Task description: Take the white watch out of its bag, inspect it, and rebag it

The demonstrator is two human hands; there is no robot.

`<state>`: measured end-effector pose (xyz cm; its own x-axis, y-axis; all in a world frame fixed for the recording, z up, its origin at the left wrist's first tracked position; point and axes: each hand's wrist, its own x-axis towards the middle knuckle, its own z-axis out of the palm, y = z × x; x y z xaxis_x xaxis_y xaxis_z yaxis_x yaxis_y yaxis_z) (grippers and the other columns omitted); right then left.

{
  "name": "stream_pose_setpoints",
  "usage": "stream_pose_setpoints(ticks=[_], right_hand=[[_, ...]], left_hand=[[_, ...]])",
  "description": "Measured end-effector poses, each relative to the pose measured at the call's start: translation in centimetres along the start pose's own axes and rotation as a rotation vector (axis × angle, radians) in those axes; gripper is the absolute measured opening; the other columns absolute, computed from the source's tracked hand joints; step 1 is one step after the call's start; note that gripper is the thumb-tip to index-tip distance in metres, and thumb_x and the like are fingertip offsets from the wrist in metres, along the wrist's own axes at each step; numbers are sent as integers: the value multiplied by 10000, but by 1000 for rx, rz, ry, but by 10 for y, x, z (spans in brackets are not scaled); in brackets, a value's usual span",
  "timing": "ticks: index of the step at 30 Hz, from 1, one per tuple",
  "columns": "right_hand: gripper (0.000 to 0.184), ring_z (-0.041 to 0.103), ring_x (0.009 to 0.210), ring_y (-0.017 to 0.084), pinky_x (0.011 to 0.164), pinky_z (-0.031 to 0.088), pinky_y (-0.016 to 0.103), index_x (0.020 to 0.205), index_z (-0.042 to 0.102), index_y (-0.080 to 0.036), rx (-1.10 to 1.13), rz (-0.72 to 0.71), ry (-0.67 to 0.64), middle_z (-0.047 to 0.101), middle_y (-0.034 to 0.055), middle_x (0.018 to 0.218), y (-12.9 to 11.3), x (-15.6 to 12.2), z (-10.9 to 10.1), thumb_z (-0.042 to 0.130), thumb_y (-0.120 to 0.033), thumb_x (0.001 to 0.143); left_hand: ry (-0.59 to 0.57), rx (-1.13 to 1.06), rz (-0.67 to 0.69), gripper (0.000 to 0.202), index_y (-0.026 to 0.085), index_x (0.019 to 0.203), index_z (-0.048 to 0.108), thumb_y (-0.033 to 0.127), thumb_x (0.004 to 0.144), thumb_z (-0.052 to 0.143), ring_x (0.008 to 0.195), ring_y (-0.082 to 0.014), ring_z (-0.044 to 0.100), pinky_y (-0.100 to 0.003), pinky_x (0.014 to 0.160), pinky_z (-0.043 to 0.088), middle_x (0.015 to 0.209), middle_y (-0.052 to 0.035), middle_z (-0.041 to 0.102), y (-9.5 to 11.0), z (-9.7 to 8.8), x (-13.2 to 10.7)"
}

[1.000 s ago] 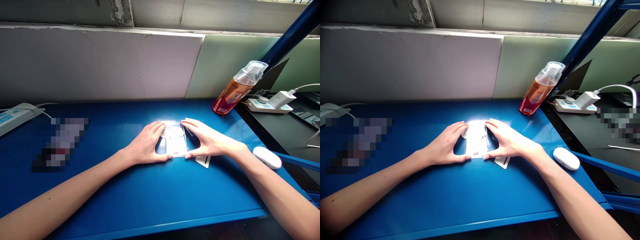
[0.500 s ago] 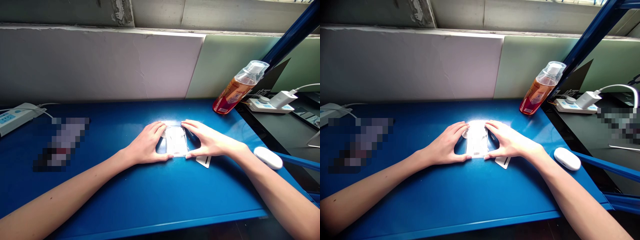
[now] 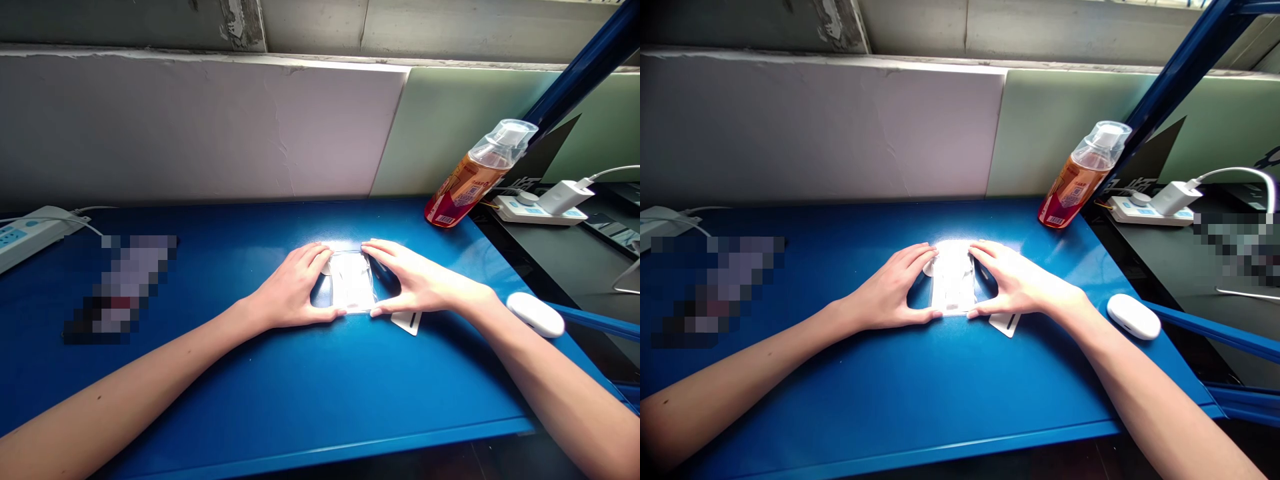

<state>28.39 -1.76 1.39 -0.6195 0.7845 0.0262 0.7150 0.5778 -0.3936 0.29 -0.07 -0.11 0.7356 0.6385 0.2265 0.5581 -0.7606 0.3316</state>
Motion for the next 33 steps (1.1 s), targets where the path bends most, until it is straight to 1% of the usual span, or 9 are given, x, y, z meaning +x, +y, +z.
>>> stream_pose_setpoints(ticks=[3,8,10,16,20,24,29,33], right_hand=[[1122,338,1455,430,1157,364,587,1541,338,-108,8,-3,2,353,251,1577,0,0,0,696,-752,696],[1139,342,1456,422,1167,363,556,1526,346,-54,-18,3,-13,356,272,1567,-1,0,-1,681,-765,701],[1136,348,1452,422,1162,368,559,1522,350,-53,-29,-1,-15,361,276,1562,-1,0,-1,673,-770,703],[1114,364,1441,429,1150,377,574,1521,353,-67,-36,-21,4,375,273,1553,0,0,0,688,-750,707],[1093,372,1436,434,1141,385,586,1524,361,-97,-32,-24,8,380,263,1556,-1,1,-1,694,-742,708],[1099,367,1438,435,1146,381,581,1525,358,-86,-28,-25,7,376,265,1558,-1,1,0,695,-740,708],[1099,366,1436,441,1142,383,592,1538,351,-126,-12,-29,22,385,241,1561,0,0,0,709,-736,696],[1105,367,1437,432,1140,390,583,1532,350,-103,-13,-22,3,376,252,1561,-1,1,-1,688,-752,705]], left_hand=[[3,-10,-2,955,98,1451,424,697,751,674,1388,-429,412,-577,1134,371,1469,-250,472,0,0,0],[-3,7,6,963,48,1429,438,700,759,666,1386,-422,413,-556,1143,367,1462,-270,472,0,0,1],[-5,13,6,972,42,1429,436,703,755,668,1387,-420,412,-550,1145,367,1463,-273,469,0,0,1],[-5,24,4,953,58,1432,434,695,762,664,1385,-418,416,-554,1138,373,1467,-263,471,0,0,1],[-12,24,2,958,65,1435,432,703,758,661,1386,-418,414,-556,1135,374,1469,-262,469,0,0,0],[-9,10,-1,956,73,1440,431,700,757,665,1387,-422,411,-562,1137,368,1470,-263,467,-1,0,0],[-7,-4,-9,951,104,1449,432,700,749,675,1385,-428,415,-570,1134,369,1476,-247,469,0,0,1],[-10,6,-11,954,99,1449,430,700,749,674,1387,-421,417,-563,1137,370,1476,-247,468,0,-1,1]])
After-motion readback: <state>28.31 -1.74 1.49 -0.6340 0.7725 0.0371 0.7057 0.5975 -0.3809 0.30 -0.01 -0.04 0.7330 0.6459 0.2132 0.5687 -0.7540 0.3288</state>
